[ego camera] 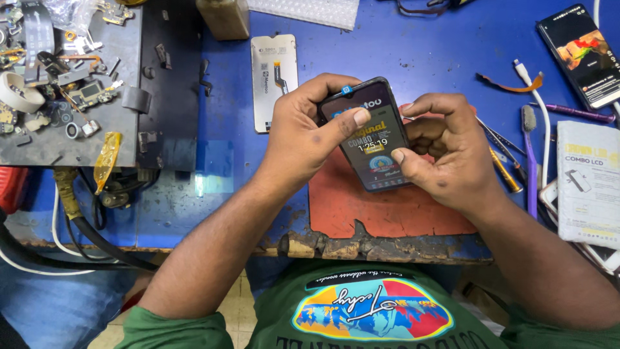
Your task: The person replaces a mobile phone screen and then cleans the internal components with a brush.
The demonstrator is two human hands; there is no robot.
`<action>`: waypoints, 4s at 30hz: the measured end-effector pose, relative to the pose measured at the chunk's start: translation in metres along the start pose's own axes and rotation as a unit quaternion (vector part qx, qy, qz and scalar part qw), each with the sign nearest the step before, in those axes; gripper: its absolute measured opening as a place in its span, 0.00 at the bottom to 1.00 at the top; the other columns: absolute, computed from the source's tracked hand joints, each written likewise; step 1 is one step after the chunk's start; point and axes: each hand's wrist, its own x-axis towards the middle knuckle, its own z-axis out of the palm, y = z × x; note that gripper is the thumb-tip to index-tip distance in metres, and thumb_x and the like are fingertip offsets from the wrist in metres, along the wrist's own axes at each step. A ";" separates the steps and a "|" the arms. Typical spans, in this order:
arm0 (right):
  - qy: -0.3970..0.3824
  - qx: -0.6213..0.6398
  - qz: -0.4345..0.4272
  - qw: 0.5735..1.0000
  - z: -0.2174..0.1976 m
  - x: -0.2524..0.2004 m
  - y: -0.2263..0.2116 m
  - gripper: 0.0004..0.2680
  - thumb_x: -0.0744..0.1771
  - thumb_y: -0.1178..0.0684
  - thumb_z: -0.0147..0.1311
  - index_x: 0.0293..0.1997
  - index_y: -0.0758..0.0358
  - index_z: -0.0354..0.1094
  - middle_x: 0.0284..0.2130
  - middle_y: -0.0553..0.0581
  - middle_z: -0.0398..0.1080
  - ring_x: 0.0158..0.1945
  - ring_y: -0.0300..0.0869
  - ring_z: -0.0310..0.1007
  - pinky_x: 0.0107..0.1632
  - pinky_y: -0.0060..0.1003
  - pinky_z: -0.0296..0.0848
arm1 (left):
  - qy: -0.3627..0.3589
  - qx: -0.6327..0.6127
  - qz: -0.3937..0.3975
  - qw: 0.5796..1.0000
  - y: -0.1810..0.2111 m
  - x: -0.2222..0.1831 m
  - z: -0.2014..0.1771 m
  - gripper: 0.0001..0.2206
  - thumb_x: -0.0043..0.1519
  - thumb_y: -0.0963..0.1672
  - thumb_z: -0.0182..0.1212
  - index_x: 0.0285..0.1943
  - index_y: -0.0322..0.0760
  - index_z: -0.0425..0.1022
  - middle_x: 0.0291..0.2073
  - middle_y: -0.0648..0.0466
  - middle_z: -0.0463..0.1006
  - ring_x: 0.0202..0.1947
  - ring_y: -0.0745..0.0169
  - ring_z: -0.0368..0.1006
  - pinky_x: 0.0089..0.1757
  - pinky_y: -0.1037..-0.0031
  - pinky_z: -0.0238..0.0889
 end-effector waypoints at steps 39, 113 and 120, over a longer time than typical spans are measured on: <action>-0.021 0.011 0.054 0.998 -0.006 0.002 -0.001 0.24 0.66 0.63 0.58 0.66 0.59 0.47 0.42 0.62 0.76 0.44 0.39 0.77 0.42 0.31 0.73 | -0.013 0.011 -0.006 1.000 0.003 0.000 0.002 0.13 0.65 0.40 0.67 0.56 0.28 0.76 0.44 0.55 0.82 0.45 0.74 0.76 0.49 0.78 0.73; 0.173 -0.361 -0.011 0.916 -0.079 0.086 -0.041 0.04 0.72 0.56 0.59 0.46 0.65 0.71 0.26 0.49 0.68 0.24 0.34 0.66 0.26 0.27 0.63 | 0.182 0.188 0.137 0.955 0.018 0.018 -0.033 0.09 0.69 0.37 0.56 0.57 0.32 0.75 0.26 0.56 0.79 0.24 0.75 0.71 0.28 0.79 0.65; 0.176 -0.432 0.006 0.884 -0.114 0.002 -0.070 0.04 0.74 0.58 0.60 0.51 0.68 0.75 0.32 0.57 0.73 0.32 0.32 0.70 0.35 0.27 0.66 | -0.019 0.405 0.179 0.896 0.002 0.007 -0.002 0.14 0.62 0.39 0.63 0.57 0.30 0.74 0.44 0.45 0.81 0.44 0.45 0.77 0.45 0.60 0.70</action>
